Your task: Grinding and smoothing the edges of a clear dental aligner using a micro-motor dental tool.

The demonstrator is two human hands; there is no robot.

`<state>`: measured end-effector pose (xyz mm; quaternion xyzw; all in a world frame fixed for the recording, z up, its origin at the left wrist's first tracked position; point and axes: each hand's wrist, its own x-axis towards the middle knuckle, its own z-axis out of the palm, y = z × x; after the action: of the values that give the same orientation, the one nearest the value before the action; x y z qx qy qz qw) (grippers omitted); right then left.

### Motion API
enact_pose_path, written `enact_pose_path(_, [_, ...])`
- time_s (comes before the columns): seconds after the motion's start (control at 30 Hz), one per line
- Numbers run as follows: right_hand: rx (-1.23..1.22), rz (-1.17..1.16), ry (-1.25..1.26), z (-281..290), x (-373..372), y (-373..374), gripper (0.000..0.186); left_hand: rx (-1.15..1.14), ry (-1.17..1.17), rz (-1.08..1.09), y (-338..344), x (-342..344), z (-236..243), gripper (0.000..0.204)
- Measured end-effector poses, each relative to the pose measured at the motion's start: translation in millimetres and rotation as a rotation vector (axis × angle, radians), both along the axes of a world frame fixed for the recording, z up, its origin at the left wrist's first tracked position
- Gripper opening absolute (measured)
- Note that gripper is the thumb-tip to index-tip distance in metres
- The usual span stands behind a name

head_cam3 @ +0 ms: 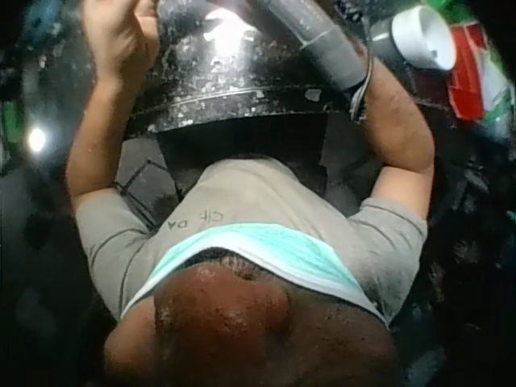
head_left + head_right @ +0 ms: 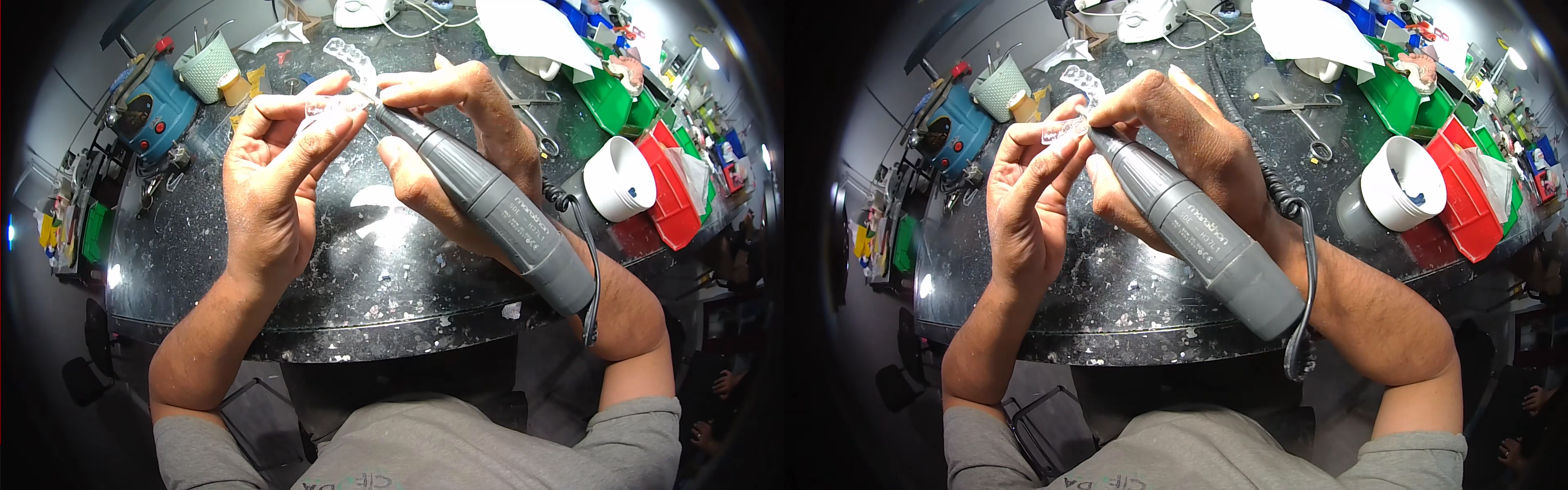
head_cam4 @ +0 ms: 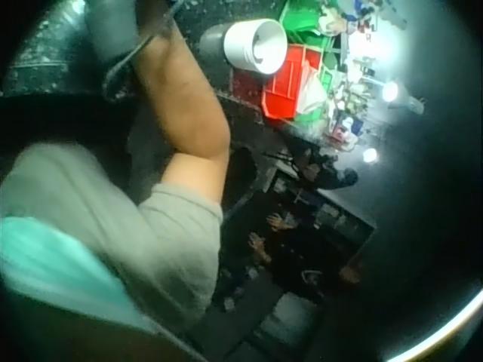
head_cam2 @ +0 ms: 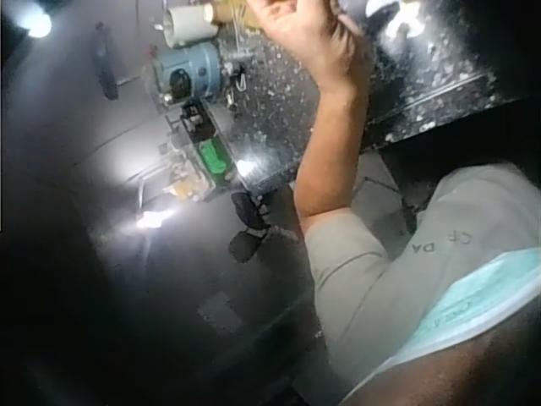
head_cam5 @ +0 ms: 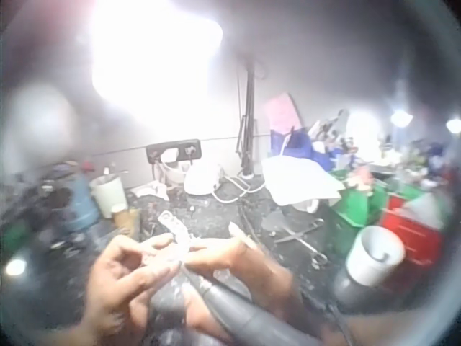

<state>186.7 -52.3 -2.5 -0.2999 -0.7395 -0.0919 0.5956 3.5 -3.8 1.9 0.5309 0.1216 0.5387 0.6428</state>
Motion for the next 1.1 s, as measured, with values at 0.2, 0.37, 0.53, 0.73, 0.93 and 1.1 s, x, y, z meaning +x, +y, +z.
enact_pose_path(0.2, [-0.056, -0.009, -0.076, 2.5, -2.5, -5.4, 0.038, 0.040, -0.017, -0.004, 1.4, 0.3, -2.3, 0.023])
enact_pose_path(0.37, [-0.067, 0.042, -0.042, 4.1, -5.7, -6.6, 0.037, 0.078, -0.017, 0.007, -0.7, 1.3, -3.0, 0.024])
enact_pose_path(0.53, [-0.180, 0.087, -0.003, 5.6, -1.4, -12.3, 0.041, 0.136, -0.020, 0.003, 0.6, 3.0, -4.6, 0.023])
enact_pose_path(0.73, [-0.100, 0.122, -0.060, 9.2, -2.8, -10.9, 0.042, 0.202, -0.006, 0.036, 0.9, 1.6, -6.1, 0.023])
enact_pose_path(0.93, [0.012, 0.105, -0.024, 2.9, -4.0, -1.5, 0.036, 0.215, 0.064, 0.102, -1.2, 1.6, -4.9, 0.022])
enact_pose_path(1.1, [-0.172, 0.133, 0.032, 6.6, -4.3, -11.4, 0.039, 0.236, 0.094, 0.109, -0.5, 0.5, -4.5, 0.021])
